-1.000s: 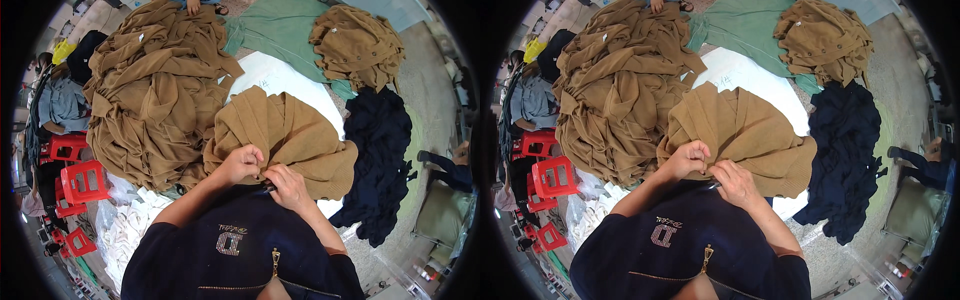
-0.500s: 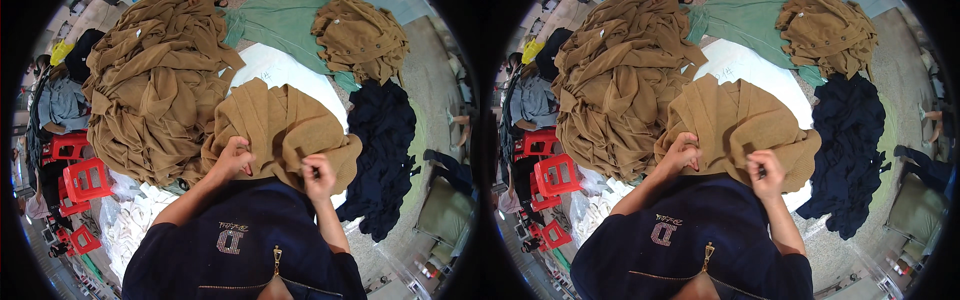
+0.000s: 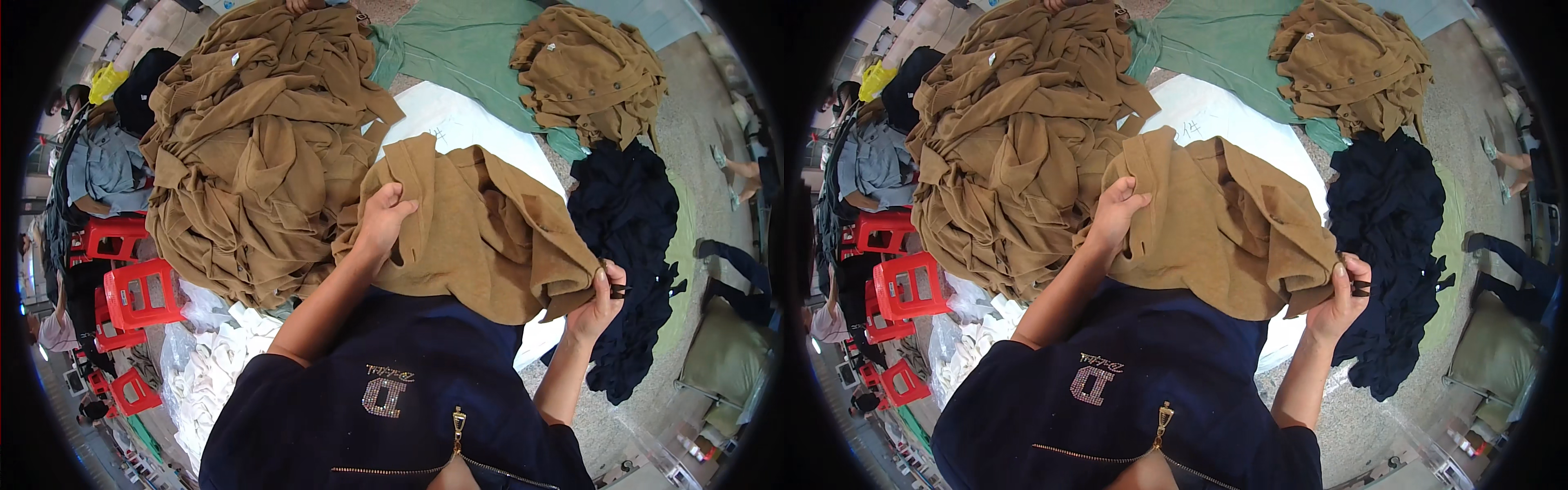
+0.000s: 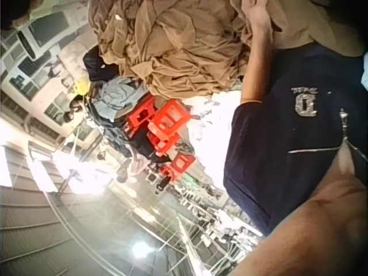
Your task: The person is inspecting and buttoning brown fabric garments in a clothing manufacturing or processing facility.
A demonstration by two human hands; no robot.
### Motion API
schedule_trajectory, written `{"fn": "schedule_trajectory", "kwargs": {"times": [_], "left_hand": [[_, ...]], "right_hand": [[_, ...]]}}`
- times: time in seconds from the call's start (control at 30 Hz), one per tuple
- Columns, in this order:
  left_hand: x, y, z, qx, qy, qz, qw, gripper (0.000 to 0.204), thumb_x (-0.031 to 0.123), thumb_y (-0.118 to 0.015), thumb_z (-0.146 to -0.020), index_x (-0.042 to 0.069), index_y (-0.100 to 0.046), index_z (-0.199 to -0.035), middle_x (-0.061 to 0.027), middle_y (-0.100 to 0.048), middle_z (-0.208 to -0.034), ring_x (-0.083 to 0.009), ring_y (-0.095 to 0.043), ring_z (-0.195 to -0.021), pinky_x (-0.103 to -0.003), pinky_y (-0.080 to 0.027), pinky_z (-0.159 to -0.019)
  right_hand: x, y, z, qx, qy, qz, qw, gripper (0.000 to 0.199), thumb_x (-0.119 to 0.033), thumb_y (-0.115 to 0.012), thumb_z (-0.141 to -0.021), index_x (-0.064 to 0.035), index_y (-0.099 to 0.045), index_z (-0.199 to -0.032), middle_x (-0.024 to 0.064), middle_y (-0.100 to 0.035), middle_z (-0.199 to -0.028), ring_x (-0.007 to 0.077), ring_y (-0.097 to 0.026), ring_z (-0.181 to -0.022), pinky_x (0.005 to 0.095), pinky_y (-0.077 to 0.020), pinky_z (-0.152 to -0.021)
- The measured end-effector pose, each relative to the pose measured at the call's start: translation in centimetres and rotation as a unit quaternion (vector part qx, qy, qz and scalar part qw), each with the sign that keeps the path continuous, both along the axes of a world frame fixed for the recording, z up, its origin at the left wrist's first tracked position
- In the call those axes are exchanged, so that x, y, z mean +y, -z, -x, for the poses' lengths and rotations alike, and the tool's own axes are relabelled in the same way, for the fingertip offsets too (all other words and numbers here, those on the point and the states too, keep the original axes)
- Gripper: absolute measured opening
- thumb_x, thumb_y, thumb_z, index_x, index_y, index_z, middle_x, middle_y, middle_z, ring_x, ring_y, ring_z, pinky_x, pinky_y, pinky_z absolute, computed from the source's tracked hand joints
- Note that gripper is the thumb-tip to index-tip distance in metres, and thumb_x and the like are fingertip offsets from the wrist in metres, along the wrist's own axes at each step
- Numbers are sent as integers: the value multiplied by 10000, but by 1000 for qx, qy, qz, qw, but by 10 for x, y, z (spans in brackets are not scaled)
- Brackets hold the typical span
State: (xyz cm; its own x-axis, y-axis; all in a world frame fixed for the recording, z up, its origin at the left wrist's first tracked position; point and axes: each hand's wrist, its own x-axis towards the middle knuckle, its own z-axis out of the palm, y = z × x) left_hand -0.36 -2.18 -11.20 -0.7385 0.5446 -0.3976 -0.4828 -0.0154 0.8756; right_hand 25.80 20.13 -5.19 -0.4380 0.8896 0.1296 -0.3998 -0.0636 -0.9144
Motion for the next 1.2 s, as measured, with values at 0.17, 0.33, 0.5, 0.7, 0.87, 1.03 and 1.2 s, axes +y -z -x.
{"fn": "schedule_trajectory", "kwargs": {"times": [0.17,0.33,0.5,0.7,0.87,1.03,1.2], "left_hand": [[-19,-2,0,-40,7,-65,997,442,-23,-577,-785,-27,-536,-1225,-87,-638,-1150,-166,-617,-988,-282,-485,-887],[-35,-7,9,-97,23,-67,993,381,-1,-571,-796,-15,-612,-1174,-87,-676,-1094,-176,-652,-942,-292,-506,-876],[-39,-14,4,-58,82,-34,994,350,60,-567,-877,-27,-586,-1215,-94,-666,-1127,-167,-645,-984,-291,-497,-894],[-32,-25,-11,31,120,43,991,406,147,-634,-871,-33,-570,-1229,-74,-656,-1138,-129,-619,-987,-269,-469,-890],[-33,-35,-15,25,112,53,992,386,215,-622,-908,-38,-588,-1196,-53,-663,-1061,-113,-606,-939,-262,-469,-851],[-42,-79,-29,134,240,221,936,446,440,-633,-906,3,-599,-824,19,-480,-689,-82,-469,-671,-279,-404,-593],[-60,-73,-43,328,266,229,877,338,283,-749,-791,-7,-577,-801,-133,-570,-739,-283,-547,-713,-365,-431,-649]], "right_hand": [[-16,2,-6,-69,-75,-58,993,188,11,-616,-814,-24,-585,-996,112,-584,-1025,183,-556,-946,292,-401,-911],[-42,3,4,-105,-202,-3,974,166,49,-665,-770,-23,-607,-907,102,-603,-946,147,-563,-837,249,-434,-757],[-40,-9,3,-162,-274,33,947,139,51,-640,-741,-13,-603,-858,74,-591,-887,127,-544,-771,235,-417,-704],[-37,-22,-1,-556,-361,-321,677,132,-3,-641,-733,-14,-616,-862,91,-601,-846,256,-620,-729,344,-486,-652],[-67,-40,39,-418,-129,-489,755,197,38,-651,-647,-48,-613,-821,88,-585,-848,300,-606,-825,397,-496,-672],[-68,20,75,-505,-122,-538,664,340,17,-658,-654,-13,-545,-973,158,-507,-1032,344,-514,-945,398,-488,-768],[-48,53,76,-516,-109,-548,649,311,40,-625,-643,-6,-544,-940,169,-522,-958,357,-523,-895,425,-483,-752]]}}
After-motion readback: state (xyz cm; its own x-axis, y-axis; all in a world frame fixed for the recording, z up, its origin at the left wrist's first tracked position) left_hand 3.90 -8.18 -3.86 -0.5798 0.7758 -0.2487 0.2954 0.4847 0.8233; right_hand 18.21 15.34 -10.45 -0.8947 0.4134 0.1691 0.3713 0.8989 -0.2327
